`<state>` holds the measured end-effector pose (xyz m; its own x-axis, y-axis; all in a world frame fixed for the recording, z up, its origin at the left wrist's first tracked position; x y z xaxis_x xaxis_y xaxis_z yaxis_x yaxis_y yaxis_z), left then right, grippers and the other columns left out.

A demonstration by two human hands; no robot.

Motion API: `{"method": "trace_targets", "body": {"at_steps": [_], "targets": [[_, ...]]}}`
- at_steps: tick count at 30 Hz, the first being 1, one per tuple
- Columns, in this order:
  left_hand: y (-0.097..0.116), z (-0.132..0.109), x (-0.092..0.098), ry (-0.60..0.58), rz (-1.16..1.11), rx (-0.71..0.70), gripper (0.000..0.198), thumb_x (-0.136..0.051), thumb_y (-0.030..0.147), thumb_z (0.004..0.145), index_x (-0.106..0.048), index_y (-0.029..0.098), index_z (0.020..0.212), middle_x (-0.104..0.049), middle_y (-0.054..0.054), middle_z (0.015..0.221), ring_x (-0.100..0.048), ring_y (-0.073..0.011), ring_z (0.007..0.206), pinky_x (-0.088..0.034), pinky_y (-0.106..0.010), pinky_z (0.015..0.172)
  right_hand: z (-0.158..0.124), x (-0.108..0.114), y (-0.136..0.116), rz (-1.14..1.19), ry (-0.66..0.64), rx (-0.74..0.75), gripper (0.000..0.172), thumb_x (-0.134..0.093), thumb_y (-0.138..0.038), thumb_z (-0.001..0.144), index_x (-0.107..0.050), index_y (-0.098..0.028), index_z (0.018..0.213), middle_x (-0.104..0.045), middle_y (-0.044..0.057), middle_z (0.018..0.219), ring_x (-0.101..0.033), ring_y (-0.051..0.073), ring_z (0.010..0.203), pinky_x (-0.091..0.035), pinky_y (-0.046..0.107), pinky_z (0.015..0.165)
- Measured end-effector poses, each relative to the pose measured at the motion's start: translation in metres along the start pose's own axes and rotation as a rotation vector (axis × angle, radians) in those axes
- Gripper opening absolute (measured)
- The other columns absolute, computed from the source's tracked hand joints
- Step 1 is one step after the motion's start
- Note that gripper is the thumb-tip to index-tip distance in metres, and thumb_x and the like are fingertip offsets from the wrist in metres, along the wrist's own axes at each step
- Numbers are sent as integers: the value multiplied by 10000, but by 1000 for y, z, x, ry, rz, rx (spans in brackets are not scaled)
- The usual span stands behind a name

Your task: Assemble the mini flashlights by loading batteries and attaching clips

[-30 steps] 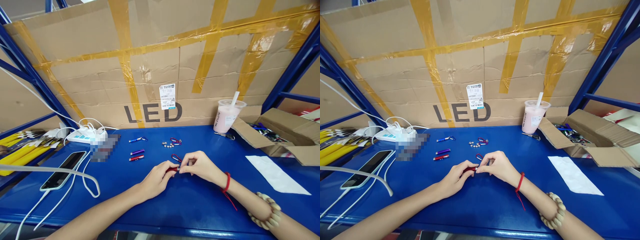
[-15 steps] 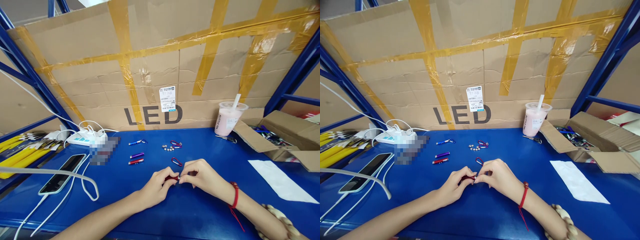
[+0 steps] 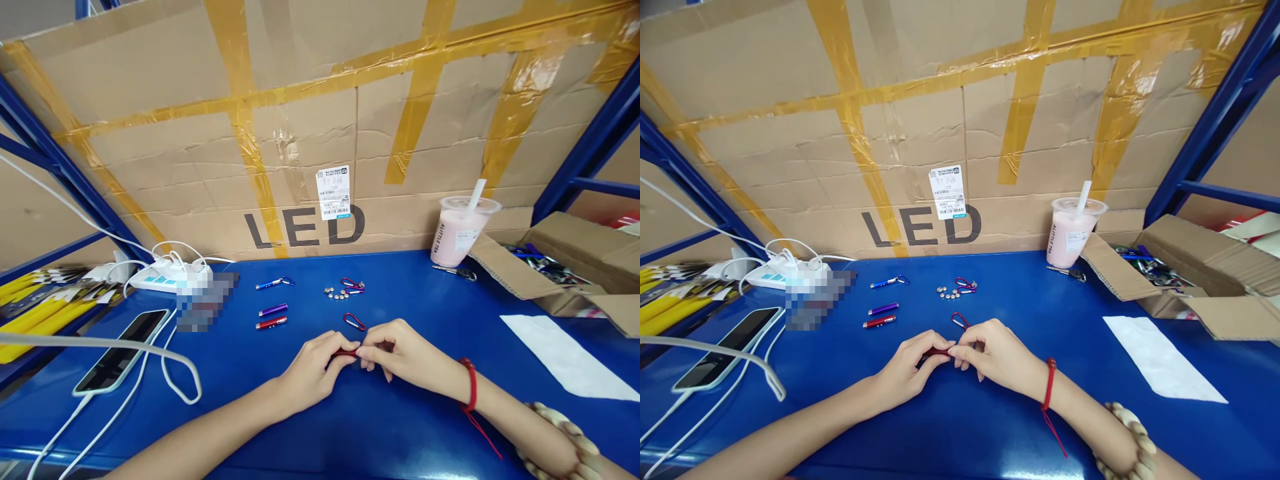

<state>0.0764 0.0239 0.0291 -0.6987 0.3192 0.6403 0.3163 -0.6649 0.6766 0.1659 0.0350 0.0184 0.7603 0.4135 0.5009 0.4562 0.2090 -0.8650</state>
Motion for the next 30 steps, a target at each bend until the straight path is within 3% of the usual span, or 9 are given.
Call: {"method": "trace_targets", "body": {"at_steps": [9,13,18,22,25,27,30], "targets": [[-2,0,4,37,42,1,170,-426,197,891,-561,195,995,-641,-30,925,-588,-139,864,-457,-240,792,6,-6,13,237,-23,-41,391,-581,-490,736,-655,-118,642,-630,29,581,-496,58,388,-406,165,393],[0,1,1,17,92,13,245,-393,216,910,-540,225,1106,-643,-21,1000,-578,-143,890,-454,-260,822,8,-6,13,230,-4,-37,404,-584,-504,726,-654,-117,637,-627,28,563,-492,59,379,-403,168,387],[-1,1,1,15,135,56,237,-375,203,914,-562,233,1058,-648,-6,963,-575,-140,871,-451,-256,810,8,-2,12,129,48,4,403,-549,-499,760,-665,-129,651,-643,30,589,-510,67,392,-412,179,410],[-6,0,4,46,139,113,207,-389,202,905,-548,237,1032,-636,-3,984,-576,-142,907,-445,-253,814,6,8,10,-65,141,34,367,-544,-483,776,-666,-162,647,-650,7,595,-533,75,419,-411,188,450],[-11,0,7,74,135,160,197,-384,211,904,-529,238,1034,-629,-3,974,-587,-136,864,-450,-243,780,2,22,1,-225,291,91,322,-594,-488,735,-669,-185,653,-648,-4,623,-524,80,454,-386,193,456],[-13,0,8,82,122,174,204,-364,212,908,-516,237,1042,-627,-3,956,-590,-126,812,-452,-235,754,-2,29,-7,-259,375,160,298,-623,-487,712,-678,-195,720,-654,0,692,-509,75,470,-391,197,472],[-13,0,8,86,124,179,226,-332,206,914,-502,225,1060,-625,-8,890,-583,-124,768,-449,-234,729,-4,31,-15,-239,399,259,299,-624,-472,725,-683,-199,830,-651,14,778,-485,64,464,-411,203,501]]}}
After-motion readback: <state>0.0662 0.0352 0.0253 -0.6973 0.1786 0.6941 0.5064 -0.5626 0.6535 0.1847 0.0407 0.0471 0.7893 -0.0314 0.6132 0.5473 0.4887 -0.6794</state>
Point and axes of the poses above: each hand's wrist, its own z-axis towards the middle knuckle, its own x-axis out of the back of the hand, y = z × x, the point moved 9 cm from there along z, towards the middle knuckle
